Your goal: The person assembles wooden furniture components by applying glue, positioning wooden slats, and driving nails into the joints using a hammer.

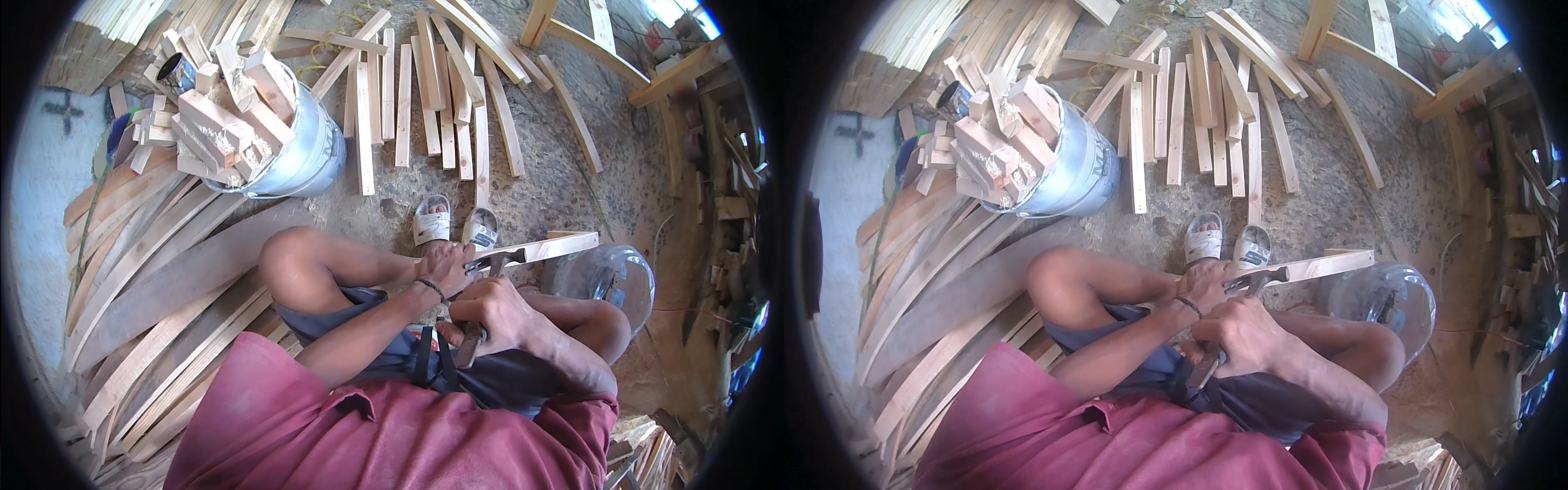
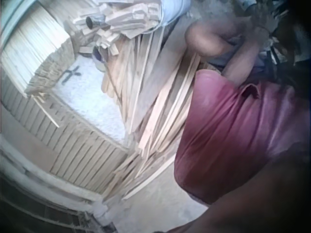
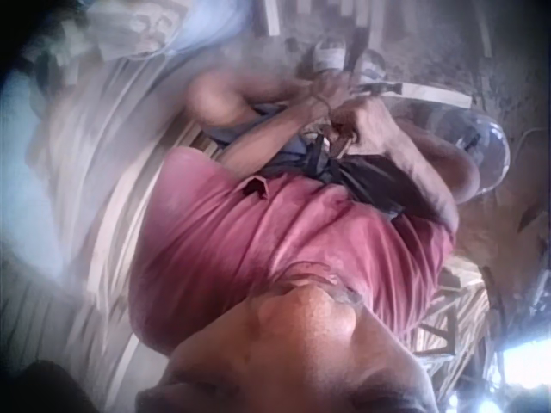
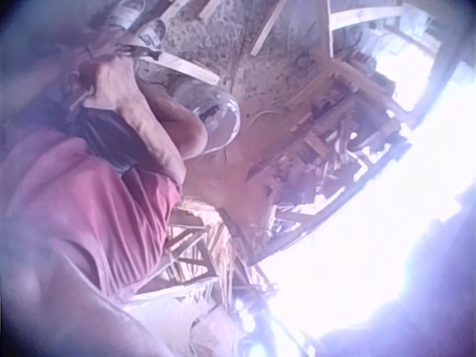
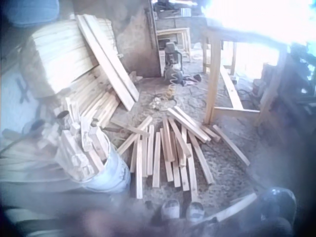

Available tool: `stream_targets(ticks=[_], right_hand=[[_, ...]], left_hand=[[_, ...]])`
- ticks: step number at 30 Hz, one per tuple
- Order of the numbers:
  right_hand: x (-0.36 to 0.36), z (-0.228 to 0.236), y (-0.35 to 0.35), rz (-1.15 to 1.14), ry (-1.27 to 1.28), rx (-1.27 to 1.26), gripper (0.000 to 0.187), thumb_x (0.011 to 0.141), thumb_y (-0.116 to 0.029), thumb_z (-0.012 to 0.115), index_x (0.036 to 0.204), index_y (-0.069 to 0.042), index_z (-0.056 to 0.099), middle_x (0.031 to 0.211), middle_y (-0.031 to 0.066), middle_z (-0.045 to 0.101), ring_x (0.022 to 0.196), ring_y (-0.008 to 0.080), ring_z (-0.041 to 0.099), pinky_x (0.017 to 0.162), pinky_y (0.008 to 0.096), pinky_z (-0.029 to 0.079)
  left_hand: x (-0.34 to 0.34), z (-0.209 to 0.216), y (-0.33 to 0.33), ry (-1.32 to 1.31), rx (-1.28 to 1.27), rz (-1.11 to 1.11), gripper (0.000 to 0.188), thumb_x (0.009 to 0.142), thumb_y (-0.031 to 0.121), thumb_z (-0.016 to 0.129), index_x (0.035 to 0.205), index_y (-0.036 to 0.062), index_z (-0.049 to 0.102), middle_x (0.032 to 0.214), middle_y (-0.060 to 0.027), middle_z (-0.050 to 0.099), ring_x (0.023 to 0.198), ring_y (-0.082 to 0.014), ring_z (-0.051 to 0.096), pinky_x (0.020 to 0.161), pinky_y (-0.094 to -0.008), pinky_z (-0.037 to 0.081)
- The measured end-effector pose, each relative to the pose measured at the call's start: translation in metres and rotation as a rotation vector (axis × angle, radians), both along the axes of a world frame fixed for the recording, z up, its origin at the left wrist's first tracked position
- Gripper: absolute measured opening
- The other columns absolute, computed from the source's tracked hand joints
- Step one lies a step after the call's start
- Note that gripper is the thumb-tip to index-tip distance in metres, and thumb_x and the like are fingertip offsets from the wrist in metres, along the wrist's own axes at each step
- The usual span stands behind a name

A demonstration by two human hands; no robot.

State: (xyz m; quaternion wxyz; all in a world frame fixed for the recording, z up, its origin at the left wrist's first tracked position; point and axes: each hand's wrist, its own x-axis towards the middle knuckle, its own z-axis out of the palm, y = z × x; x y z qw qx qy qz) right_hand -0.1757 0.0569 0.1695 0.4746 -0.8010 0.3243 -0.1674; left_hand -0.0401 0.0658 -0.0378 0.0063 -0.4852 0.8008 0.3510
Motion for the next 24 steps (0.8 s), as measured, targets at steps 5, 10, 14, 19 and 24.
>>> stream_targets(ticks=[5,10,14,19,24], right_hand=[[0.006,-0.004,0.007,-0.436,-0.16,0.07,0.024,0.082,-0.012,0.073,0.066,0.0,0.06,0.058,0.0165,0.055,0.052,0.031,0.058,0.051,0.0378,0.044],[-0.001,-0.014,0.01,-0.541,-0.095,0.156,0.022,0.084,-0.013,0.074,0.07,0.001,0.064,0.057,0.0069,0.057,0.053,0.0151,0.056,0.051,0.0302,0.042],[-0.016,-0.041,0.001,-0.56,-0.129,0.216,0.029,0.086,-0.015,0.074,0.066,0.0,0.06,0.055,0.0005,0.053,0.051,0.0063,0.044,0.046,0.0284,0.031],[-0.017,-0.036,0.008,-0.519,-0.172,0.18,0.031,0.087,-0.015,0.072,0.064,-0.001,0.059,0.054,-0.0006,0.051,0.05,0.0066,0.042,0.046,0.0288,0.029],[-0.032,-0.064,0.012,-0.597,-0.254,0.181,0.026,0.092,-0.012,0.07,0.071,-0.001,0.061,0.06,0.001,0.055,0.055,0.0073,0.048,0.049,0.0269,0.036]], left_hand=[[0.017,0.025,-0.006,0.025,0.072,0.019,0.054,0.081,0.047,0.068,0.122,0.0131,0.058,0.112,-0.0168,0.064,0.108,-0.0327,0.062,0.087,-0.049,0.049],[0.018,0.053,-0.022,-0.033,0.136,-0.054,0.05,0.082,0.032,0.069,0.122,0.0052,0.056,0.108,-0.0188,0.068,0.107,-0.0344,0.067,0.087,-0.0487,0.056],[0.028,0.047,-0.018,0.004,0.064,-0.116,0.053,0.083,0.032,0.071,0.125,0.0046,0.054,0.112,-0.02,0.067,0.107,-0.0373,0.066,0.088,-0.0486,0.056],[0.041,0.033,-0.021,0.113,0.03,-0.148,0.05,0.082,0.033,0.074,0.12,0.004,0.058,0.116,-0.0199,0.066,0.112,-0.0366,0.064,0.095,-0.0481,0.052],[0.131,0.118,-0.054,0.206,-0.229,0.082,0.049,0.085,0.032,0.074,0.122,0.003,0.061,0.119,-0.0189,0.065,0.114,-0.0363,0.062,0.098,-0.0458,0.05]])
